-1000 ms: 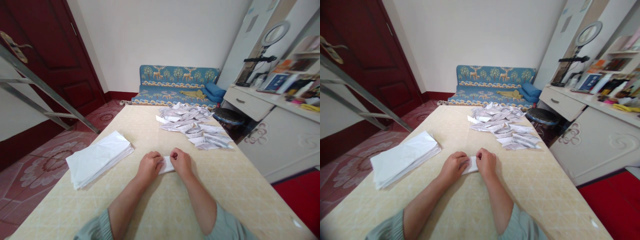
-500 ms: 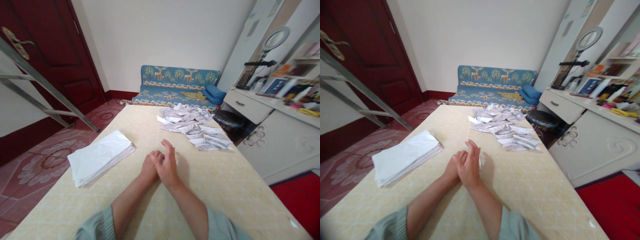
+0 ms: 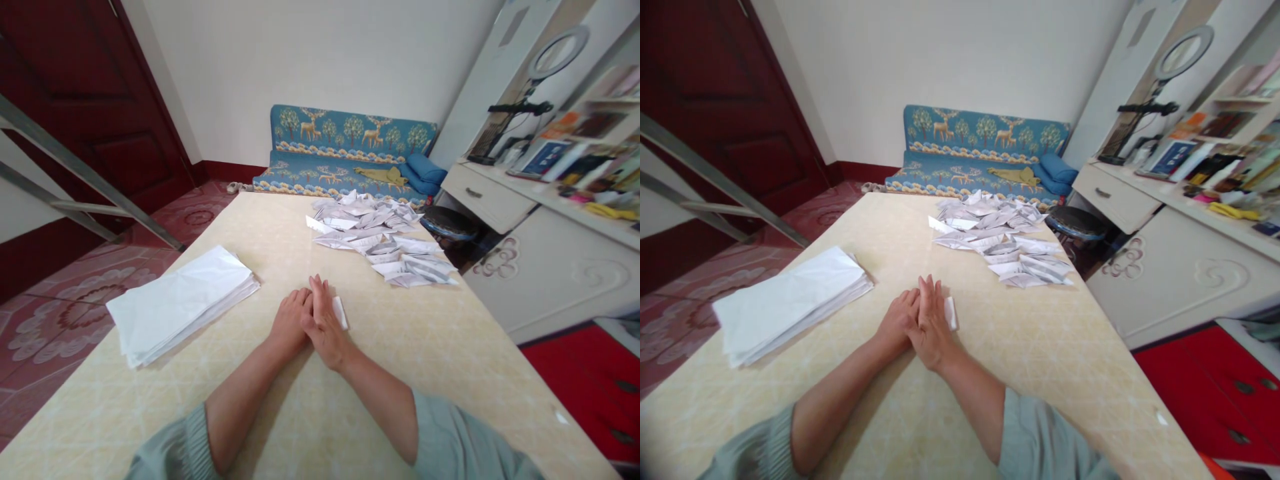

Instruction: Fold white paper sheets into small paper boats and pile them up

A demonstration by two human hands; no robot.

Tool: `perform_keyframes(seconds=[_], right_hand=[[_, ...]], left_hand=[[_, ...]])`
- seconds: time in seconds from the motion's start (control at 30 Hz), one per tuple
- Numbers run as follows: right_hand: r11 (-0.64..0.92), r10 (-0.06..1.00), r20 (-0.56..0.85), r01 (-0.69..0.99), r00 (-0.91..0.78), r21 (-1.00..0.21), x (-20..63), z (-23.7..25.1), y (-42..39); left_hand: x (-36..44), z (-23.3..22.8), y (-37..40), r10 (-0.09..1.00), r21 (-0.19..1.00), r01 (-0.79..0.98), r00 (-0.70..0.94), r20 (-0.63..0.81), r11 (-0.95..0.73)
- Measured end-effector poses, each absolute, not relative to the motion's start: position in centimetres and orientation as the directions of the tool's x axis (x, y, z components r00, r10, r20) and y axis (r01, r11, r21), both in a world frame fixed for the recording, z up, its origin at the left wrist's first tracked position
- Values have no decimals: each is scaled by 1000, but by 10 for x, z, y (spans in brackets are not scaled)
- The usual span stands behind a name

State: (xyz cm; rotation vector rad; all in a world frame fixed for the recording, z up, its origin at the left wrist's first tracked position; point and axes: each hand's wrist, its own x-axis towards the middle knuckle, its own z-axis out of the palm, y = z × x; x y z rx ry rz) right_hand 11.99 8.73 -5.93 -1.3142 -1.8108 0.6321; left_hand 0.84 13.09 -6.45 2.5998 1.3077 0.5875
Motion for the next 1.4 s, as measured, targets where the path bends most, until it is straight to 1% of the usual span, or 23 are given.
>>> perform_keyframes(seconds=[0.13, 0.27, 0.37, 0.47, 0.57, 0.67, 0.73, 0.77, 0.83, 0.9, 0.93, 1.0, 1.07, 1.1, 1.13, 1.23, 1.3, 1.33, 1.4], right_hand=[[380, 923, 312, 662, -225, -646, 146, -63, 85], [304, 951, 233, 737, -202, -603, 167, -66, 83], [212, 972, 208, 773, -106, -598, 170, -66, 82], [117, 969, 243, 782, 45, -612, 162, -67, 84], [90, 951, 284, 765, 125, -638, 155, -71, 87], [85, 939, 297, 720, 173, -689, 149, -75, 91], [94, 924, 310, 650, 226, -754, 147, -76, 94], [108, 911, 317, 589, 265, -801, 146, -76, 96], [163, 876, 323, 412, 357, -897, 145, -74, 98], [232, 848, 300, 202, 438, -952, 145, -70, 100], [261, 847, 277, 100, 453, -960, 145, -68, 100], [275, 884, 218, -85, 413, -958, 144, -63, 99], [244, 932, 177, -189, 316, -951, 141, -59, 97], [232, 943, 173, -188, 285, -954, 140, -58, 96], [225, 944, 176, -154, 280, -962, 139, -58, 96], [201, 923, 196, 19, 332, -979, 139, -62, 94], [175, 922, 203, 110, 330, -978, 142, -65, 94], [168, 928, 211, 159, 308, -973, 143, -66, 94], [170, 943, 237, 273, 234, -947, 144, -65, 92]], left_hand=[[9, -61, 129, 784, 317, 718, 554, 279, -620], [5, -59, 128, 792, 352, 710, 531, 300, -610], [0, -57, 131, 824, 361, 745, 460, 330, -560], [-4, -55, 136, 859, 377, 777, 405, 311, -503], [-7, -51, 141, 885, 412, 784, 385, 263, -464], [-9, -50, 144, 896, 434, 784, 379, 233, -444], [-11, -51, 145, 897, 471, 763, 377, 232, -443], [-11, -52, 145, 896, 515, 734, 376, 235, -443], [-11, -54, 145, 907, 670, 616, 340, 249, -415], [-8, -56, 144, 936, 847, 416, 257, 239, -330], [-6, -56, 143, 953, 915, 298, 214, 215, -273], [-1, -56, 141, 975, 985, 71, 172, 142, -156], [4, -56, 138, 974, 994, -83, 213, 82, -66], [6, -56, 137, 964, 992, -117, 257, 68, -39], [7, -56, 135, 950, 992, -125, 306, 62, -24], [9, -54, 133, 907, 994, -102, 412, 85, -46], [7, -52, 133, 918, 990, -98, 373, 131, -102], [5, -50, 134, 935, 987, -79, 317, 161, -143], [1, -45, 134, 952, 968, 24, 186, 242, -251]])
